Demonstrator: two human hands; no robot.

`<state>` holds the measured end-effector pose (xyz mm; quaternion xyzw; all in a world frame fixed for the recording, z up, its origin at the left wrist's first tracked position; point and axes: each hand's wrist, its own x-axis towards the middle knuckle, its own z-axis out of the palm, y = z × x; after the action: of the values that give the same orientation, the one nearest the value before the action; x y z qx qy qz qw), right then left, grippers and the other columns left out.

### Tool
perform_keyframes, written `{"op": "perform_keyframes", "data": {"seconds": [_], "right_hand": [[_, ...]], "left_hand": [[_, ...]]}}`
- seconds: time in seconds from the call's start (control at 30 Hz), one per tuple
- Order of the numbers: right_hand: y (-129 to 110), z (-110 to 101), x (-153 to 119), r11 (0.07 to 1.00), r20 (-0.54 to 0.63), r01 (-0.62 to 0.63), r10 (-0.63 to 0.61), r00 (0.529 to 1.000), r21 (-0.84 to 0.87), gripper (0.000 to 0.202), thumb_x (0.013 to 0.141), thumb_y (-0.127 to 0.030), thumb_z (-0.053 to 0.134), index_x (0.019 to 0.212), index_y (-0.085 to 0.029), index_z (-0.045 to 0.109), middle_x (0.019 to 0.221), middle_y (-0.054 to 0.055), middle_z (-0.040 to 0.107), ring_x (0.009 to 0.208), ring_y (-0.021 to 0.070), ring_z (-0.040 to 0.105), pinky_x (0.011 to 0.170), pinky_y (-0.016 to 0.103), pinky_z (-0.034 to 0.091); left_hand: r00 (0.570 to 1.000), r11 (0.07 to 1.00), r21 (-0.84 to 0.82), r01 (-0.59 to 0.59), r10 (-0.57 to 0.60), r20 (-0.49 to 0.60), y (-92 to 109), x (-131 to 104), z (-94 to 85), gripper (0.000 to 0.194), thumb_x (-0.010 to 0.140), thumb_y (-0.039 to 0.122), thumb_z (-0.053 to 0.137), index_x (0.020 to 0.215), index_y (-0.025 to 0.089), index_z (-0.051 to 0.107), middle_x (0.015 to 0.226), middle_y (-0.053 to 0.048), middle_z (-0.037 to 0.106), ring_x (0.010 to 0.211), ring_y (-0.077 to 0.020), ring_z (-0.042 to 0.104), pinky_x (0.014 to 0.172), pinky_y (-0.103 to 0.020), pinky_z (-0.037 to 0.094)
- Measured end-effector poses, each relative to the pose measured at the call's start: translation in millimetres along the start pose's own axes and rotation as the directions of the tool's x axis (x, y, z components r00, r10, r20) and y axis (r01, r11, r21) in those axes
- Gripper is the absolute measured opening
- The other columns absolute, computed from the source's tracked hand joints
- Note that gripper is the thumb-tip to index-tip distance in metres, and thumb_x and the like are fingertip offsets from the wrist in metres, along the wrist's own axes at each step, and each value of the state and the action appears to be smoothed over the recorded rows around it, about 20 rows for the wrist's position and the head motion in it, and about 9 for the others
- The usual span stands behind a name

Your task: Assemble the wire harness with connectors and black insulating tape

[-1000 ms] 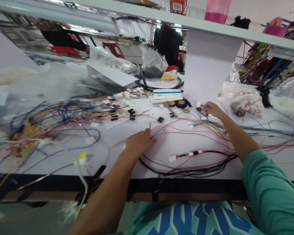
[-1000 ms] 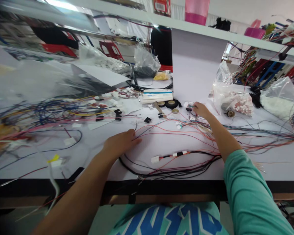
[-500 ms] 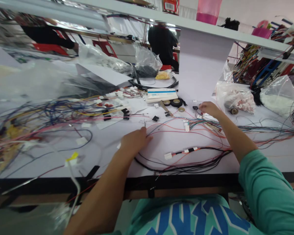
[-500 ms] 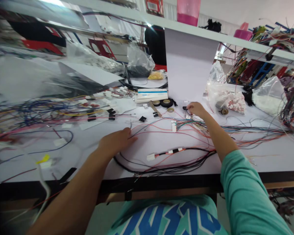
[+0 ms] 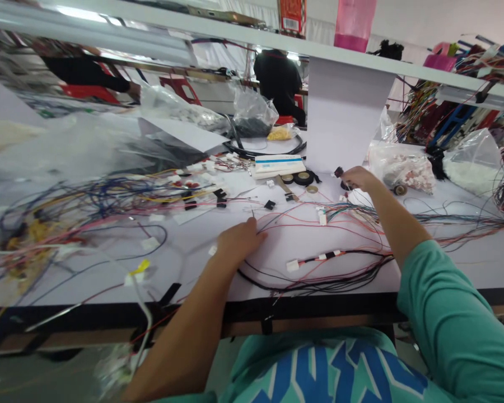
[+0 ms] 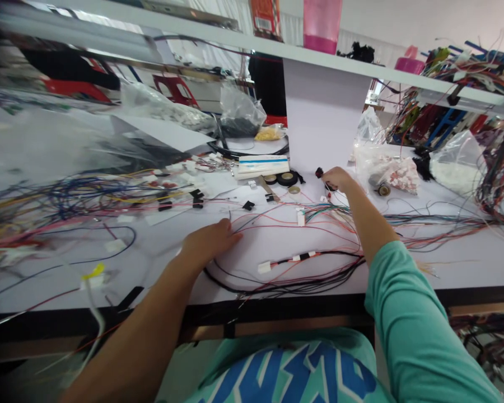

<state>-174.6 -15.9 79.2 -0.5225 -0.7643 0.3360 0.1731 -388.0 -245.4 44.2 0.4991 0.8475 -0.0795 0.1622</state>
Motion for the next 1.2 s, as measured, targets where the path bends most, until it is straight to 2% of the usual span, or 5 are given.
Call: {"op": "perform_keyframes", "data": {"seconds": [0.23, 0.5, 0.7, 0.93, 1.2], "right_hand": [[-1, -59, -34, 0.862, -0.044, -0.07, 0.106, 0.993, 0.501, 0.017, 0.072, -0.001, 0.053, 0.064, -0.015, 0.049, 0.049, -0.007, 0.038, 0.041, 0.0026, 0.031, 0.04, 0.015, 0.031], [-5, -76, -65, 0.701, -0.263, 0.204, -0.025, 0.965, 0.683, 0.021, 0.083, -0.012, 0.056, 0.067, -0.017, 0.043, 0.054, -0.007, 0.043, 0.047, 0.0027, 0.043, 0.058, 0.018, 0.05], [-12, -90, -84, 0.698, -0.381, 0.389, -0.177, 0.907, 0.602, 0.015, 0.082, -0.018, 0.059, 0.073, -0.018, 0.047, 0.064, -0.006, 0.048, 0.053, 0.0029, 0.048, 0.063, 0.021, 0.052], [-8, -99, -111, 0.684, -0.362, 0.436, -0.26, 0.895, 0.585, 0.015, 0.083, -0.027, 0.061, 0.076, -0.018, 0.049, 0.07, -0.003, 0.055, 0.054, 0.0038, 0.05, 0.064, 0.024, 0.053], [20, -99, -105, 0.721, -0.562, 0.475, -0.143, 0.815, 0.505, 0.009, 0.085, -0.024, 0.053, 0.084, -0.021, 0.046, 0.084, -0.002, 0.059, 0.076, 0.0044, 0.059, 0.079, 0.021, 0.048]], "left_hand": [[0.994, 0.998, -0.052, -0.047, 0.042, -0.104, 6, -2, -0.3, 0.043, 0.087, 0.036, 0.032, 0.12, 0.015, 0.049, 0.12, -0.015, 0.059, 0.111, -0.0283, 0.056, 0.087, -0.035, 0.044], [0.951, 0.956, -0.116, -0.27, 0.246, -0.188, 37, -16, -22.4, 0.033, 0.083, 0.038, 0.042, 0.106, 0.021, 0.059, 0.102, -0.006, 0.067, 0.097, -0.0219, 0.061, 0.081, -0.029, 0.045], [0.774, 0.767, -0.173, -0.618, 0.555, -0.306, 112, -6, -40.1, 0.028, 0.082, 0.026, 0.046, 0.097, 0.016, 0.066, 0.101, -0.006, 0.068, 0.095, -0.0178, 0.061, 0.082, -0.024, 0.043], [0.727, 0.697, -0.241, -0.676, 0.577, -0.373, 230, 16, -33.1, 0.039, 0.086, 0.036, 0.045, 0.111, 0.011, 0.063, 0.112, -0.012, 0.065, 0.103, -0.0189, 0.059, 0.08, -0.024, 0.043], [0.672, 0.694, -0.096, -0.714, 0.639, -0.375, 241, 2, -10.6, 0.036, 0.088, 0.022, 0.037, 0.114, 0.017, 0.061, 0.103, -0.012, 0.067, 0.102, -0.0244, 0.06, 0.08, -0.032, 0.041]]}}
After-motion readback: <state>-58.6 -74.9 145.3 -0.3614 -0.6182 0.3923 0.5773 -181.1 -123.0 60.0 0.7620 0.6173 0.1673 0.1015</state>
